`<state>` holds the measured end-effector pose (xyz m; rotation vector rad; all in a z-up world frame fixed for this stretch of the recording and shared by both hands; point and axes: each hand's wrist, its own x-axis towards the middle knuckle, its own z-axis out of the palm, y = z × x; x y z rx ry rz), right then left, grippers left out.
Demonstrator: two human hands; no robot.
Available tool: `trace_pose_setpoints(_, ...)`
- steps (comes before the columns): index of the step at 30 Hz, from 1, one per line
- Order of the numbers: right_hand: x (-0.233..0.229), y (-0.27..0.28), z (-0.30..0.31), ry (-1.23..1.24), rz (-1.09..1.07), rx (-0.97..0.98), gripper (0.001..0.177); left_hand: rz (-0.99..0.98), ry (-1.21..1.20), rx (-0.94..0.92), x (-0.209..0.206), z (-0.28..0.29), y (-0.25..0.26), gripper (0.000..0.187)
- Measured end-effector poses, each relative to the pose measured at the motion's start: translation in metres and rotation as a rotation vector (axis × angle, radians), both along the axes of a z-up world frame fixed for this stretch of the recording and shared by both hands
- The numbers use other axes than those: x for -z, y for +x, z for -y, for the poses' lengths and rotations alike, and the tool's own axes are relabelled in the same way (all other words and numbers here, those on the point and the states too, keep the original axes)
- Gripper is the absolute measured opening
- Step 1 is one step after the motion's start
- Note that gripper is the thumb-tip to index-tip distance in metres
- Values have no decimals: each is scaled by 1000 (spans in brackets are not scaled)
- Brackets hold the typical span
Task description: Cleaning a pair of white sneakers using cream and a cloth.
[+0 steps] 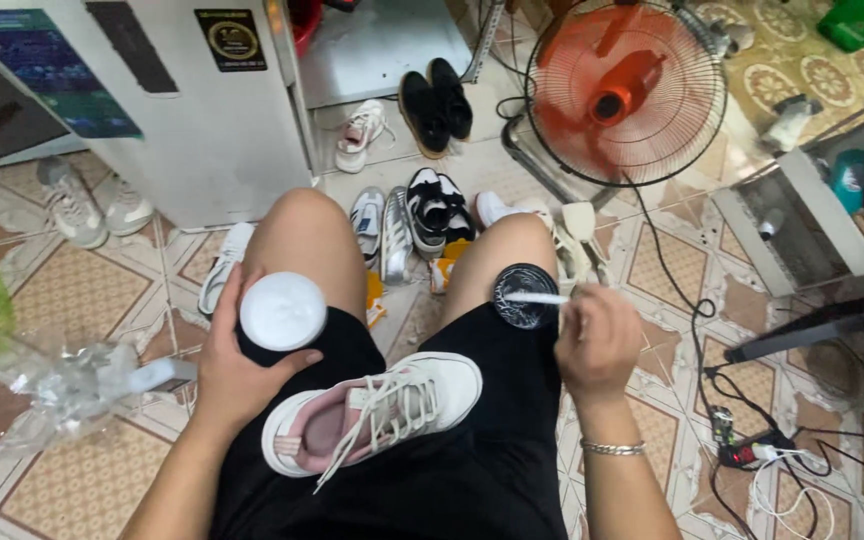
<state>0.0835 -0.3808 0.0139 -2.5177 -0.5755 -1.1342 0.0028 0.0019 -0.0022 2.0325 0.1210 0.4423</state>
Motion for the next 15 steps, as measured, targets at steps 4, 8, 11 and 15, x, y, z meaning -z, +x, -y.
trace_pose_setpoints(4,15,-15,0,-180,167,-22,11,-10,22,1,1,-1,1,126)
trace_pose_setpoints(8,25,-24,3,-203,178,-15,10,-24,23,-13,7,0,0,124)
trace_pose_setpoints(11,23,-25,1,-207,155,5,10,20,27,0,9,0,1,123)
trace_pose_setpoints(15,15,-26,-4,-134,31,20,12,15,45,4,10,-1,2,122)
